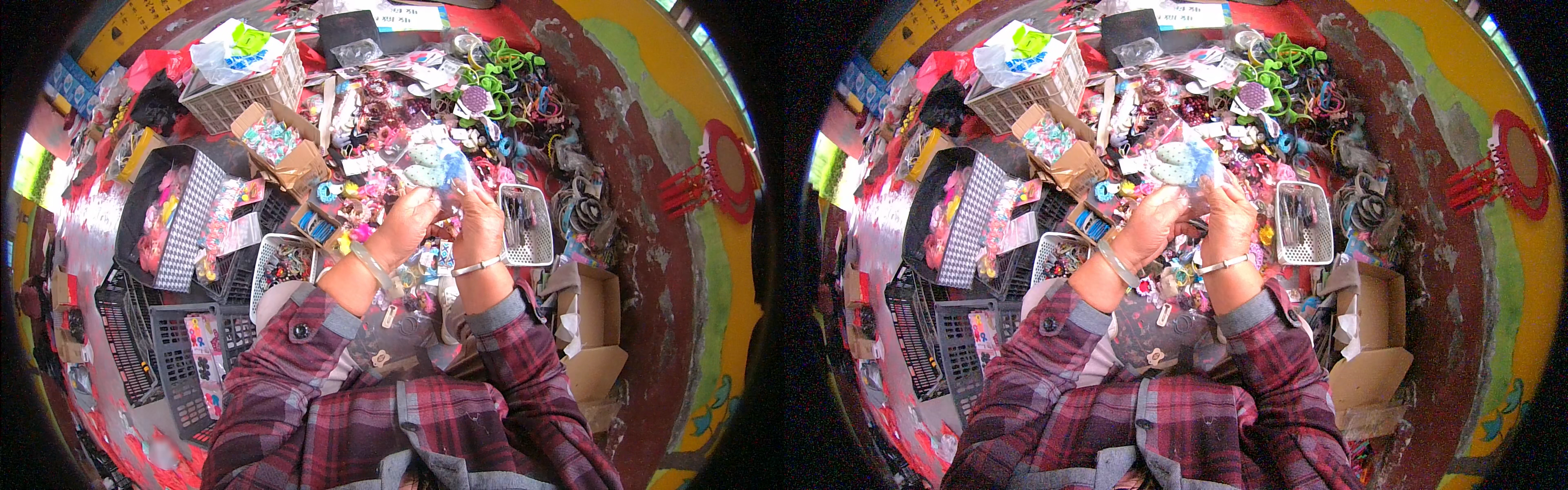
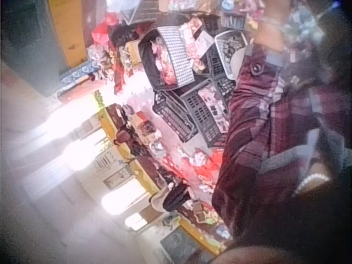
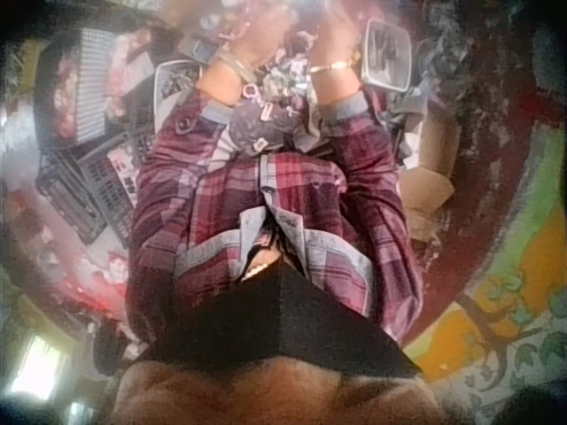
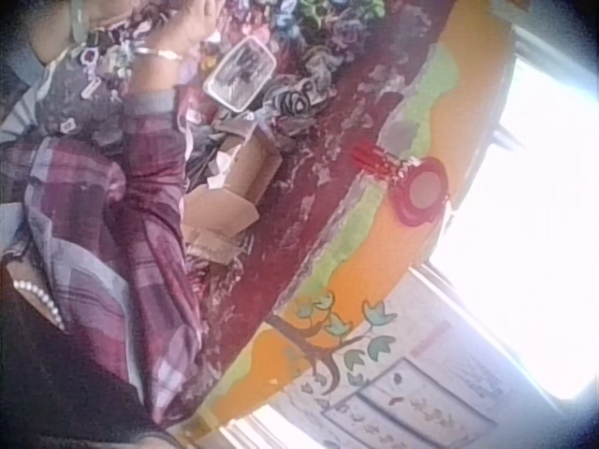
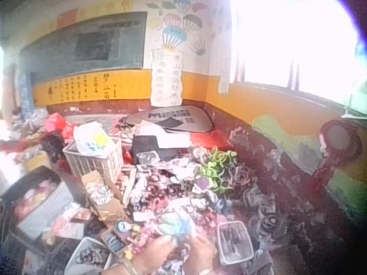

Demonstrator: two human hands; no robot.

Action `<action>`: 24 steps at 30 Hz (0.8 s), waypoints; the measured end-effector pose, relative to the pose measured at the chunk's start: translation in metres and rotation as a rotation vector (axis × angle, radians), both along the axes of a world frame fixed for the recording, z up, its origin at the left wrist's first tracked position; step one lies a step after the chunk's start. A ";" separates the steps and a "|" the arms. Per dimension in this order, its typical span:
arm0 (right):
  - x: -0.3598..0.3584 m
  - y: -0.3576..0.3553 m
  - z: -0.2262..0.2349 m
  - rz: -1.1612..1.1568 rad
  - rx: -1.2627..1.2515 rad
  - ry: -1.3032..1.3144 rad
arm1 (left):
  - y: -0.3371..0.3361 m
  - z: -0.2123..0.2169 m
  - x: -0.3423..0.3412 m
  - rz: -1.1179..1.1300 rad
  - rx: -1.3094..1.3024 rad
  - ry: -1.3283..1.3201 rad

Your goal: The person sits on the floor and sorts through various hair accessories, including hair ties and clips. They pick up items, place them into small plastic bags, and organize them into baskets and boxes.

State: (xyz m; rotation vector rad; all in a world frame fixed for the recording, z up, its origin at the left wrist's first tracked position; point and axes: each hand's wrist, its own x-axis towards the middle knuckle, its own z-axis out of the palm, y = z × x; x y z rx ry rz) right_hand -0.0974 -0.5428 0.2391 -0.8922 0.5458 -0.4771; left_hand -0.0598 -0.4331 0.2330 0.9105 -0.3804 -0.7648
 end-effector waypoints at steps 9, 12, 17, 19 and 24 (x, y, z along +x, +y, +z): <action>-0.003 -0.005 0.009 0.156 -0.077 -0.054 | 0.001 -0.005 0.005 0.015 0.044 -0.044; -0.004 -0.004 0.010 0.056 -0.065 -0.137 | 0.002 0.005 0.003 0.080 0.076 -0.022; -0.002 -0.012 0.003 0.134 -0.133 -0.019 | 0.004 -0.008 0.014 0.271 0.230 -0.246; -0.003 -0.017 0.003 0.195 -0.180 0.027 | 0.006 -0.008 0.017 0.295 0.292 -0.339; -0.004 -0.007 0.022 0.156 -0.141 -0.075 | 0.011 0.000 0.017 0.331 0.427 -0.545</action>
